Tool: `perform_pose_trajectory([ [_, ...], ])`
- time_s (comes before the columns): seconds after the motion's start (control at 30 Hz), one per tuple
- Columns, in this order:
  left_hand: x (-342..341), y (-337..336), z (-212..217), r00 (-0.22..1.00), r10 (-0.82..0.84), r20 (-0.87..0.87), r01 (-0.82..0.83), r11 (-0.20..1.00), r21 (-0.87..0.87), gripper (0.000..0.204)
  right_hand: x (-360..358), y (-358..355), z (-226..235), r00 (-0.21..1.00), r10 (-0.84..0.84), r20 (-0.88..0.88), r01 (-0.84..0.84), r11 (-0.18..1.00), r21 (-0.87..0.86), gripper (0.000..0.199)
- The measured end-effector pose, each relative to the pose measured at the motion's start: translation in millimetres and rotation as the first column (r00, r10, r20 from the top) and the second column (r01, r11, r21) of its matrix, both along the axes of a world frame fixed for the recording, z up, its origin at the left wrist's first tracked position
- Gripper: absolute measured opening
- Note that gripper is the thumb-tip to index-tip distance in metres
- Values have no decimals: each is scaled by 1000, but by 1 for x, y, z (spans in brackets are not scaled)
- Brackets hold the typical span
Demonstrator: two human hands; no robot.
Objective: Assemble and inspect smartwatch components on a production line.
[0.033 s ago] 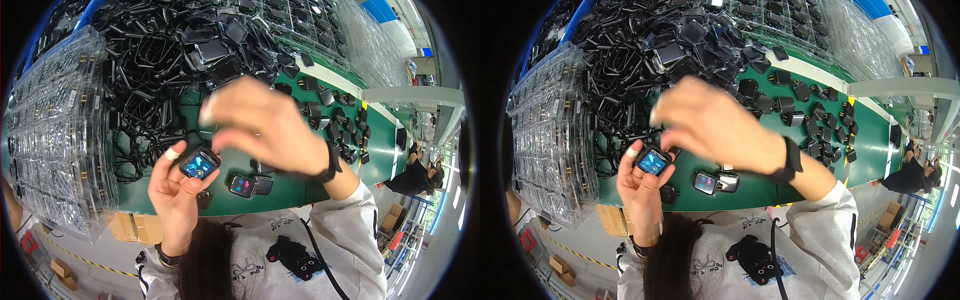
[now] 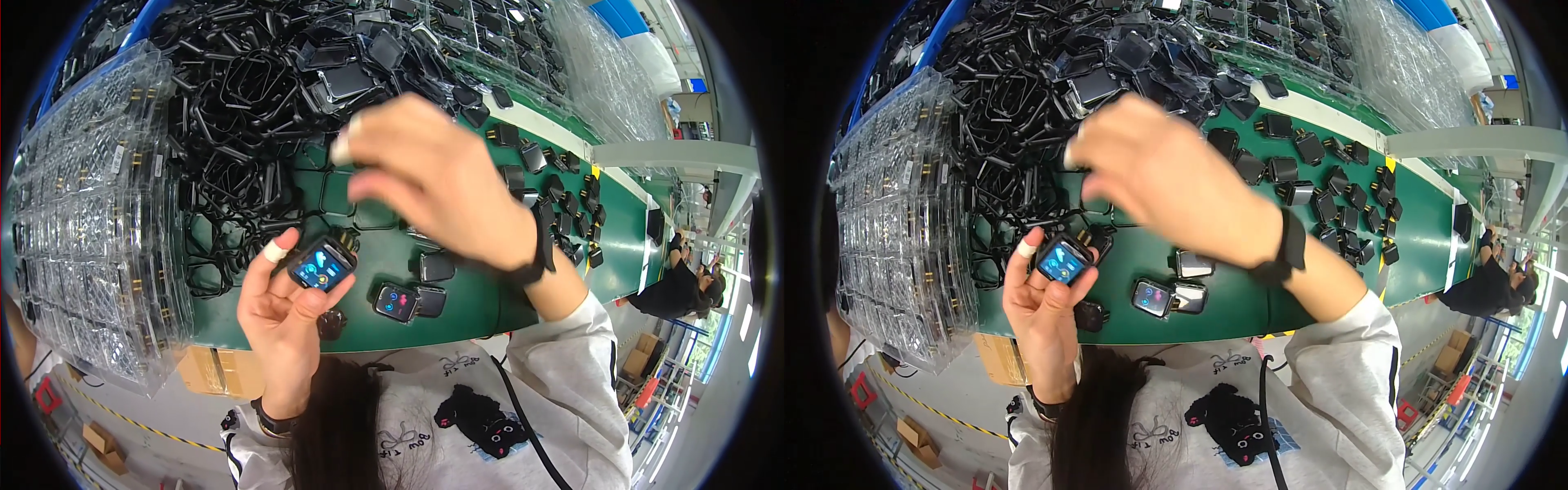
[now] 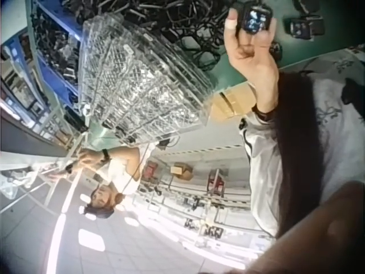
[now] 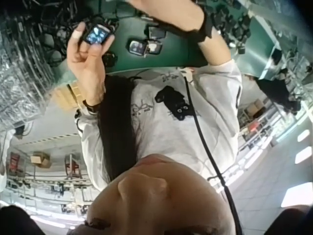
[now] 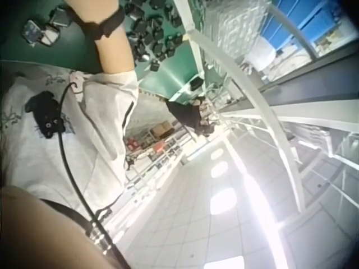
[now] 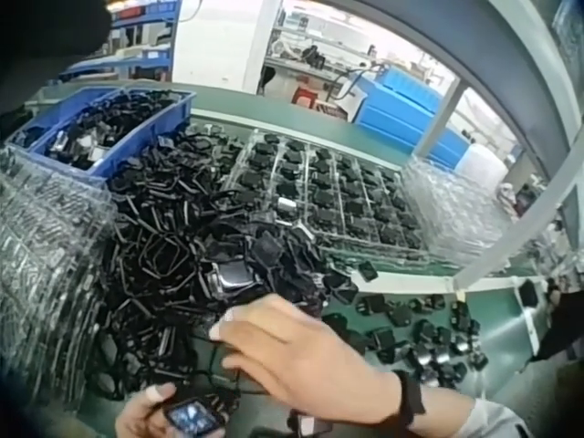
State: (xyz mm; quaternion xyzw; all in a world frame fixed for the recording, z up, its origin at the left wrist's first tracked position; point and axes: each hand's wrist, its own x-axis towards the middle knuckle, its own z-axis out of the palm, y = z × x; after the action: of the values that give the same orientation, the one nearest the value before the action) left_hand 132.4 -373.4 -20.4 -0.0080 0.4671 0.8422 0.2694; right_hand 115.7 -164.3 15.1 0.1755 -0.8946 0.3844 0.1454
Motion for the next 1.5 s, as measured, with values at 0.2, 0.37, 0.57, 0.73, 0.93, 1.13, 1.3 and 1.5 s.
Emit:
perform_pose_trajectory([
  [0.2,-6,-7,-1,999,34,-11,-33,999,26,46,-28,3,-15,960,-193,-200,277,727,628,21],
  [0.37,-6,-11,1,999,47,-13,-47,998,38,45,-15,7,18,978,-102,-180,170,893,417,23],
  [0.57,-6,-10,-1,999,44,-25,-42,997,58,43,31,-16,41,990,-141,15,131,952,276,29],
  [0.73,-3,-9,0,998,42,-42,-38,996,86,42,43,-12,27,998,29,-63,-23,995,100,28],
  [0.93,0,-8,3,997,13,-71,-8,997,73,40,53,-23,24,848,224,-481,-189,975,120,17],
  [1.13,2,-5,8,995,-8,-96,17,996,90,38,64,-29,20,790,176,-587,-139,984,108,15],
  [1.3,3,-5,6,989,-23,-149,36,995,90,38,62,-28,18,800,153,-580,-123,988,91,13],
  [1.5,5,-5,9,986,-49,-159,59,996,63,42,61,-21,18,984,128,-126,-132,991,-23,18],
])
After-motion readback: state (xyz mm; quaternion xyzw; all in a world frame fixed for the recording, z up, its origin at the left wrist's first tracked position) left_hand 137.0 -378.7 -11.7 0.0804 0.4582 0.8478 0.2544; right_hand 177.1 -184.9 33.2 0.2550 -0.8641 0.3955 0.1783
